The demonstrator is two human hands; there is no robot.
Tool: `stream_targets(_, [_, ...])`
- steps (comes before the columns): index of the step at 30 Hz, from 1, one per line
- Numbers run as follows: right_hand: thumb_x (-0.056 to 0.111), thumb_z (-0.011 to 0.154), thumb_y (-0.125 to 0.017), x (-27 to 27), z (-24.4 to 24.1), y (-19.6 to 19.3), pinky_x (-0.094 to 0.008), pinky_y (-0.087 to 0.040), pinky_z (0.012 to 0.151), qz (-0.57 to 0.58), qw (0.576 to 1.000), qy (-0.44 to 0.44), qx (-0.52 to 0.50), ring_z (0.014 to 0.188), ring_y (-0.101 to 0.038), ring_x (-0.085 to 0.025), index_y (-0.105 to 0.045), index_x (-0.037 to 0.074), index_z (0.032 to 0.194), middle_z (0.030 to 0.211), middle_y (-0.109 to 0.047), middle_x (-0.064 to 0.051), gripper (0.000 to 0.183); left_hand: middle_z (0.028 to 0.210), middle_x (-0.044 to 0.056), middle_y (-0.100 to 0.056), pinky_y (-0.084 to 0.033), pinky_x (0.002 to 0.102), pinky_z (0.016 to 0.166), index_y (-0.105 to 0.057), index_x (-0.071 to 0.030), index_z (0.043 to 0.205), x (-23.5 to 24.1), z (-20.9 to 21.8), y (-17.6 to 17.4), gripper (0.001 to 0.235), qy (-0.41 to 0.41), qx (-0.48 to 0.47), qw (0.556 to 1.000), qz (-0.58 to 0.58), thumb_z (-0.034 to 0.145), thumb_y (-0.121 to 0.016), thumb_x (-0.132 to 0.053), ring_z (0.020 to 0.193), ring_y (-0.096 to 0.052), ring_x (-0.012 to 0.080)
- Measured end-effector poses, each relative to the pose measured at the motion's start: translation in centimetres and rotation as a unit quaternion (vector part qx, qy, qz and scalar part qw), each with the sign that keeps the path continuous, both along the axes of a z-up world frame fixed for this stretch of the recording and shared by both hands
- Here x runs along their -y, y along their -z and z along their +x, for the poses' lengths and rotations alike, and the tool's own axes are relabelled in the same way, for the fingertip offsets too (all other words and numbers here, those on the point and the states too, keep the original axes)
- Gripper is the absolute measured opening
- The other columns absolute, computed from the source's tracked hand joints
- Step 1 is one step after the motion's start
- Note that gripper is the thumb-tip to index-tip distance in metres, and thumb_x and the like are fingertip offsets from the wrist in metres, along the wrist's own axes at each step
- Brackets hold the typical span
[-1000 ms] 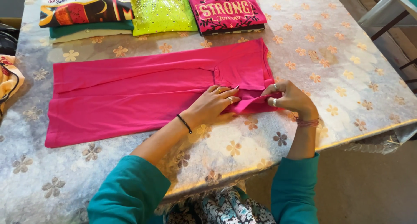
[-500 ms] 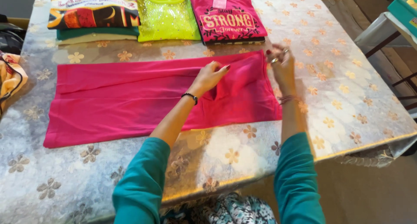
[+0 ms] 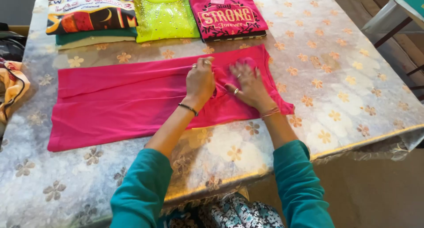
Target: The person folds a pink t-shirt with the text 'Stay Strong Forever' and places it on a table. They then unfold a second pink t-shirt with the text 'Believe Dream', fold it neatly, and place it on the table next to the first one.
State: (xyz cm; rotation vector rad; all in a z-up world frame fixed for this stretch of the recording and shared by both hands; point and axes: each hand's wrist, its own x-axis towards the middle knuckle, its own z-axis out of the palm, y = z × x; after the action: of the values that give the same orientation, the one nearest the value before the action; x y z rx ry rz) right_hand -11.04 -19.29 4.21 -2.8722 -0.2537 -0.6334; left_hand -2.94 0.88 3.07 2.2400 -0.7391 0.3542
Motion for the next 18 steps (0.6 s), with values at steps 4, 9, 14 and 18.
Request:
stream_targets(4, [0.067,0.099,-0.041,1.0,1.1,2.5,-0.064,-0.010,0.119,0.044,0.997,0.039,-0.058,0.153,-0.018,-0.040,-0.023,0.020,0.165,0.170,-0.021,-0.021,0.084,0.154,0.016,-0.046,-0.032,0.054,0.113,-0.049,-0.008,0.145,-3.0,-4.7,0.4,0.065,0.118,0.094,0.977,0.152,0.095,-0.062,-0.047,0.140,-0.043,0.0355])
stream_targets(9, [0.066,0.099,-0.045,2.3,0.6,2.3,-0.064,-0.010,0.123,0.007,0.984,0.123,-0.132,0.158,-0.020,-0.036,-0.025,0.027,0.163,0.170,-0.021,-0.013,0.078,0.163,0.018,-0.029,-0.013,0.061,0.119,-0.036,-0.010,0.156,-8.6,-3.1,0.9,0.084,0.108,0.088,0.958,0.249,0.095,-0.050,-0.066,0.151,-0.024,0.0367])
stream_targets(14, [0.061,0.099,-0.050,1.7,-0.2,1.5,-0.070,-0.011,0.119,-0.021,0.991,0.128,-0.039,0.156,-0.021,-0.042,-0.022,0.024,0.166,0.171,-0.018,-0.019,0.081,0.168,0.017,-0.023,-0.012,0.060,0.122,-0.032,-0.012,0.160,-18.4,-0.3,1.5,0.086,0.009,0.100,0.969,0.227,0.096,-0.046,-0.068,0.155,-0.021,0.0355])
stream_targets(18, [0.060,0.099,-0.052,-3.3,-1.8,-1.8,-0.069,-0.014,0.120,0.017,0.999,0.007,0.035,0.156,-0.021,-0.046,-0.022,0.020,0.167,0.170,-0.019,-0.025,0.084,0.168,0.018,-0.019,-0.008,0.064,0.118,-0.026,-0.011,0.161,-25.4,1.0,0.1,0.092,-0.102,0.007,0.966,0.237,0.094,-0.046,-0.071,0.153,-0.018,0.0386])
